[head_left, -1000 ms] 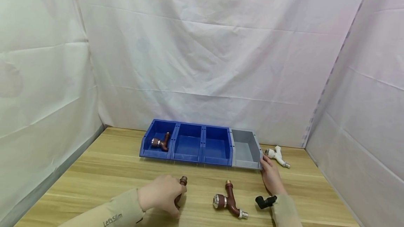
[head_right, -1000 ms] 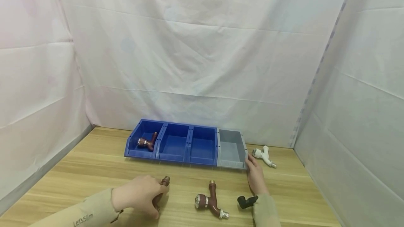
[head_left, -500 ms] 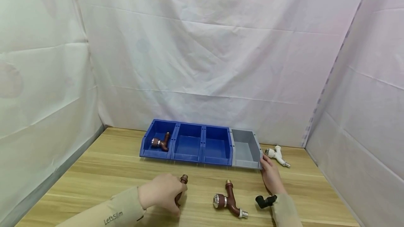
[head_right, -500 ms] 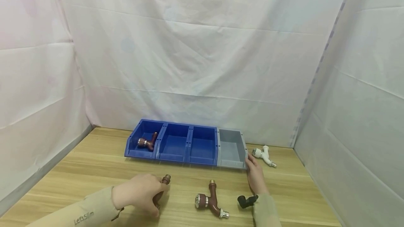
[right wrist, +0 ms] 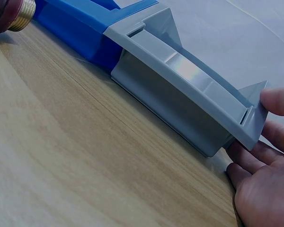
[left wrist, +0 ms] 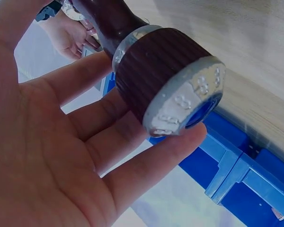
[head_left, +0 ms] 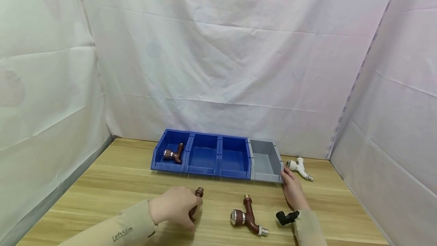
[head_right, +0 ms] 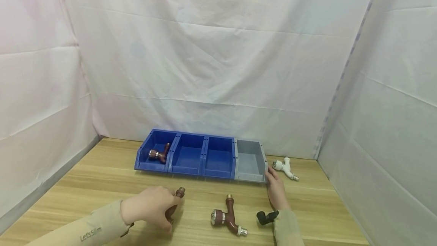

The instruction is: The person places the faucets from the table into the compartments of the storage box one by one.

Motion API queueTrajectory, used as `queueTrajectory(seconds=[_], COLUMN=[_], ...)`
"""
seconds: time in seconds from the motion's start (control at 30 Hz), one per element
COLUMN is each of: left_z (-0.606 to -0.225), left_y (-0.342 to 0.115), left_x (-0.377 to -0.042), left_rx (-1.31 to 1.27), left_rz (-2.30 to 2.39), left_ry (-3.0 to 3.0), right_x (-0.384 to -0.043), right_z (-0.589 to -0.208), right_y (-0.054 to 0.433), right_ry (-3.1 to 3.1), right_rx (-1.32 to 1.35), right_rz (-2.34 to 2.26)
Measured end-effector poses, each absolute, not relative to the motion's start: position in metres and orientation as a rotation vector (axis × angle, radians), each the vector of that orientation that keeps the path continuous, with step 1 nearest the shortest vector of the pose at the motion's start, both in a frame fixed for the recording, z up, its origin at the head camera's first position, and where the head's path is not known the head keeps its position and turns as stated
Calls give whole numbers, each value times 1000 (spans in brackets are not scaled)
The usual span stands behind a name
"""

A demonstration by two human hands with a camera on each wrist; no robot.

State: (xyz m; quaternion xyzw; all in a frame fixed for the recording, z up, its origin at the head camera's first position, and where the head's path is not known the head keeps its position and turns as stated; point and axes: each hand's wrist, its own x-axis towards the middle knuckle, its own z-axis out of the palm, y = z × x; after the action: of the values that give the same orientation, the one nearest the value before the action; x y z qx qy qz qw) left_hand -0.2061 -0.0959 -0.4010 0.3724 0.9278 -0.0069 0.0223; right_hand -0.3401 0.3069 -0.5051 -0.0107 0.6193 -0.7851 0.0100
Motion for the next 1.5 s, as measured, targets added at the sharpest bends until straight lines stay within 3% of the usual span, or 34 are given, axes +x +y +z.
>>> queueTrajectory(seconds=[1.5], left_z=[-389], left_y=[-95], left_x=[-216], left_rx=[1214], left_rz=[47], left_ry=[2895], right_x=[-341], right_z=[-508], right_y=[307], right_ry=[1942], right_rx=[-58], right_rz=[-2449])
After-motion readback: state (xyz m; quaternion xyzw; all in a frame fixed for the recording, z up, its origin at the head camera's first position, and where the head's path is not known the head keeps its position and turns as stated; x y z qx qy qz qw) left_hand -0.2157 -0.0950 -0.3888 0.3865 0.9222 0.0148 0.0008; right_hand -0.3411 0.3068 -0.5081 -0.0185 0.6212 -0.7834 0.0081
